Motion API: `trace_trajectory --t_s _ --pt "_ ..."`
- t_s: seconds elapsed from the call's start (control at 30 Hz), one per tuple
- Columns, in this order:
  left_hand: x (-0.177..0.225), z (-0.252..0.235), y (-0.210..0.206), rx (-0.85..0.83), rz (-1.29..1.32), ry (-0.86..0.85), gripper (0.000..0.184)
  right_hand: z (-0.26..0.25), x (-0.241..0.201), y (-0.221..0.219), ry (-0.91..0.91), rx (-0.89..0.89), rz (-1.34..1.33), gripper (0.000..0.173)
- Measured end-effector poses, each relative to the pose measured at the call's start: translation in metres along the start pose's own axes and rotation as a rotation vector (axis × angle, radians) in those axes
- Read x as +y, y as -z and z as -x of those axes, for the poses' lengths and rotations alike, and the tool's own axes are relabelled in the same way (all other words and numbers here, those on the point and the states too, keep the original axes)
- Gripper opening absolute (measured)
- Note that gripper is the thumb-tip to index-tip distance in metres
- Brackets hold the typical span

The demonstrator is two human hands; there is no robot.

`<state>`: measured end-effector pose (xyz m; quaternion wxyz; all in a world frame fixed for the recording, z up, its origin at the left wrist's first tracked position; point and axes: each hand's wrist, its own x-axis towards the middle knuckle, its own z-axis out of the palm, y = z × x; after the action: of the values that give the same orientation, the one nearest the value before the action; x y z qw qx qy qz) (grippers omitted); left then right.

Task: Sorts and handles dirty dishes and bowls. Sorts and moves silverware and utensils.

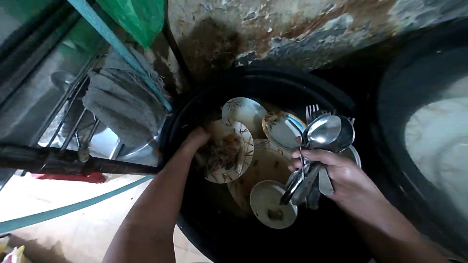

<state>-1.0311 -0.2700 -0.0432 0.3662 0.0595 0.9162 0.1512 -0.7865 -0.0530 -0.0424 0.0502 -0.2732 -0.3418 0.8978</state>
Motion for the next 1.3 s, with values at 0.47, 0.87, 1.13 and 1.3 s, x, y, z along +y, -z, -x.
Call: trace_trajectory --t_s 0.47,0.87,1.13,1.3 --pt "-0.01 0.021 -0.012 0.198 -0.152 -0.312 0.047 0.0 0.0 -0.006 -0.009 0.099 0.085 0.021" --pt "-0.017 0.005 -0.025 0.046 0.301 -0.127 0.054 0.001 0.0 -0.006 0.012 0.074 0.062 0.023" --pt "-0.001 0.022 0.0 -0.084 0.353 -0.285 0.057 -0.001 0.001 0.0 0.01 0.04 0.058 0.02" --pt "0.009 0.036 -0.006 -0.114 0.176 -0.321 0.049 -0.001 0.0 -0.001 0.014 0.037 0.051 0.022"
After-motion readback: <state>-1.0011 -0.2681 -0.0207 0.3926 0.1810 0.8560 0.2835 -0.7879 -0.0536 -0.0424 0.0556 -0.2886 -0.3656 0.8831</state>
